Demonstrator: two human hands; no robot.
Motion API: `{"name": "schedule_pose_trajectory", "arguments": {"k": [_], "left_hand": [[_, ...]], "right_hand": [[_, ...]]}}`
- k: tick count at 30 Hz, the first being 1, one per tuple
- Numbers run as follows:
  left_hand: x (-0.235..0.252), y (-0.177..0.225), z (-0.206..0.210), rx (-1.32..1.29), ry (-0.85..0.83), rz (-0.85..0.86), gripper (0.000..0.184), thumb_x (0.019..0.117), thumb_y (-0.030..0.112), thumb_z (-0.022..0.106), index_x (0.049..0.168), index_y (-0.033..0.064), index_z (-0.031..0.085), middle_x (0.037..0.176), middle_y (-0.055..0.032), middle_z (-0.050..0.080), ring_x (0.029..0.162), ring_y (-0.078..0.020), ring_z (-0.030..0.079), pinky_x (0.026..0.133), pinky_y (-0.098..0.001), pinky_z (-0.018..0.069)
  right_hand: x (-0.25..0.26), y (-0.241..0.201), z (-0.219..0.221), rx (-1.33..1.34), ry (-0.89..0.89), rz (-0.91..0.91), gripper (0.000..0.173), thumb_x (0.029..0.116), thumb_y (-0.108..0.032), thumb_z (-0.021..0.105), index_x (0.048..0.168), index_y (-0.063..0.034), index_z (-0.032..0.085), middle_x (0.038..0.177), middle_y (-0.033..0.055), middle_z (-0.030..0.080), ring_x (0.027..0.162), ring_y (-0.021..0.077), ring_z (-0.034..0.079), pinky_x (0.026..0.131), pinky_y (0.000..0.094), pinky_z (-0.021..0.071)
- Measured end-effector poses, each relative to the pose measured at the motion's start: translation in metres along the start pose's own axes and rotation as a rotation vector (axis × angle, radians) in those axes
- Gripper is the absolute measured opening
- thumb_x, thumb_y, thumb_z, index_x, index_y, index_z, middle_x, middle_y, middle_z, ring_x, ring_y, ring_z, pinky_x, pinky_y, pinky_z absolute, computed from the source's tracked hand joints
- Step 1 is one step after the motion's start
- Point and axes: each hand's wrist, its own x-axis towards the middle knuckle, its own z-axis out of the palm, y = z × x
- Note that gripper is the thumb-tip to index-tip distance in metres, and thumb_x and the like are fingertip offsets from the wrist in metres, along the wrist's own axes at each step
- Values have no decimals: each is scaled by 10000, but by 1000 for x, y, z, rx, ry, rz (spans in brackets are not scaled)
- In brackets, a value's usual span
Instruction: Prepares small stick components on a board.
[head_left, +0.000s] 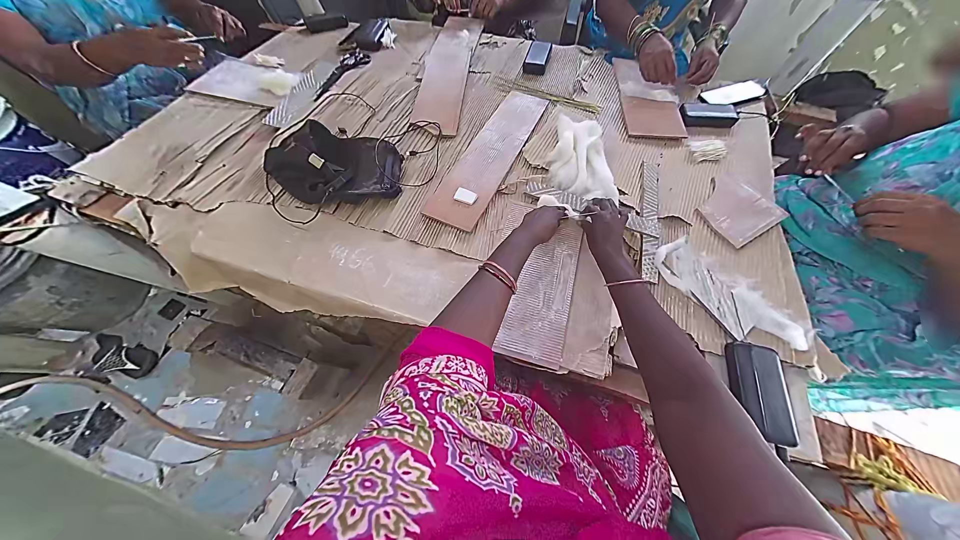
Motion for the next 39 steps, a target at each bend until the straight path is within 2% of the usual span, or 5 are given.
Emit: {"name": "schedule_pose_trajectory", "arguments": {"k": [8, 16, 24, 30, 39], "left_hand": [[-7, 6, 0, -38, 49, -27, 392, 1090, 56, 373, 1442, -9, 533, 1559, -178, 459, 1436, -365, 448, 1162, -551, 348], [-96, 26, -9, -401, 154, 50, 350, 1100, 151, 437, 1290, -79, 621, 1223, -290, 652, 1167, -396, 624, 1063, -523, 426], [-141, 5, 24, -492, 52, -102, 347, 1096, 179, 462, 1322, -56, 580, 1127, -224, 675, 915, -275, 630, 877, -430, 494], [-149, -9, 46, -703, 191, -39, 266, 1069, 166, 521, 1127, -65, 639, 877, -104, 686, 672, -84, 512, 671, -278, 445], [-164, 20, 27, -683, 190, -214, 237, 1038, 75, 567, 1176, -111, 616, 1064, -217, 670, 893, -231, 594, 862, -387, 479]], "right_hand": [[-87, -5, -32, 137, -206, -85, 167, 940, -32, 711, 1084, 50, 735, 1307, 266, 639, 1279, 469, 548, 1060, 672, 355], [-94, -34, -28, 534, -186, -66, 240, 1005, -23, 619, 1187, 132, 646, 1309, 296, 623, 1239, 387, 598, 1079, 506, 432], [-127, -70, -4, 651, -138, -62, 191, 993, 3, 621, 1150, 99, 670, 1277, 255, 655, 1202, 337, 628, 1049, 475, 466], [-140, -77, -5, 651, -67, -126, 186, 962, 50, 631, 1128, 125, 669, 1262, 272, 656, 1208, 359, 625, 1073, 481, 451], [-144, -81, -7, 571, -107, -90, 250, 991, 3, 610, 1225, 85, 639, 1164, 264, 697, 1121, 387, 667, 1009, 531, 482]]}}
